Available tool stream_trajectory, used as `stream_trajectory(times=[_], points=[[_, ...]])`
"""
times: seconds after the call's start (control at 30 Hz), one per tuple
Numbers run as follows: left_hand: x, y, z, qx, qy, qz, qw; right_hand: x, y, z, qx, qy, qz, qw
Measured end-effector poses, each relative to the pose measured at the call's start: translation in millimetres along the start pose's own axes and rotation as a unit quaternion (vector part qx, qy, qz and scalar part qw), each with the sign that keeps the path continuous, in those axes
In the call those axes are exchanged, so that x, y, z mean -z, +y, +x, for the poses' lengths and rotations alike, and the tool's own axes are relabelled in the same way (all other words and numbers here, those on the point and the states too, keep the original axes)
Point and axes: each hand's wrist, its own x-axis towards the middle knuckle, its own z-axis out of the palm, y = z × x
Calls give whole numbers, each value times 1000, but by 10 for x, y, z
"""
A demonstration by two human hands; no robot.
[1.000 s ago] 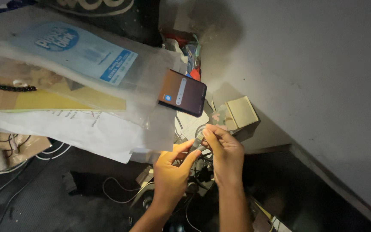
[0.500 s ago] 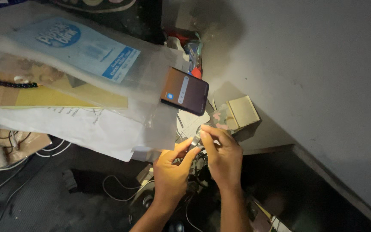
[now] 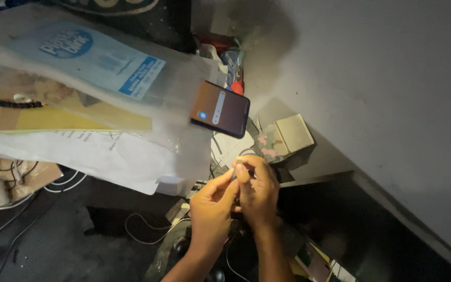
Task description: The person connects and disconnects several cables to the back of a desktop computer tower. They handle multiple black cables, plugging them into ports and then unplugging them again, repeating the process several times.
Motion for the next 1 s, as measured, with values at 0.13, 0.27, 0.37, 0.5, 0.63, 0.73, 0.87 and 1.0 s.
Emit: stream_trajectory(times=[0.13, 0.27, 0.37, 0.5, 0.63, 0.73, 0.87, 1.0], points=[[0, -55, -71, -13, 15, -27, 999, 35, -215, -306, -149, -7, 41, 988], [14, -169, -324, 49, 39, -16, 998, 194, -353, -722, -63, 21, 20, 998], [51, -346, -534, 82, 61, -20, 995, 336, -317, -980, -59, 14, 32, 998], [110, -518, -686, 105, 89, 24, 990, 506, -298, -1146, -152, -26, 106, 982], [179, -684, -709, 130, 57, 14, 990, 635, -215, -1129, -199, -48, 52, 977], [172, -869, -682, 112, 38, 55, 991, 798, -43, -1110, -134, -66, 28, 988], [-12, -1058, -606, 114, 73, 79, 988, 1031, 169, -1100, -114, -85, 37, 989], [-198, -1337, -589, 116, 106, 142, 977, 1229, 502, -1163, -111, -71, 51, 990]])
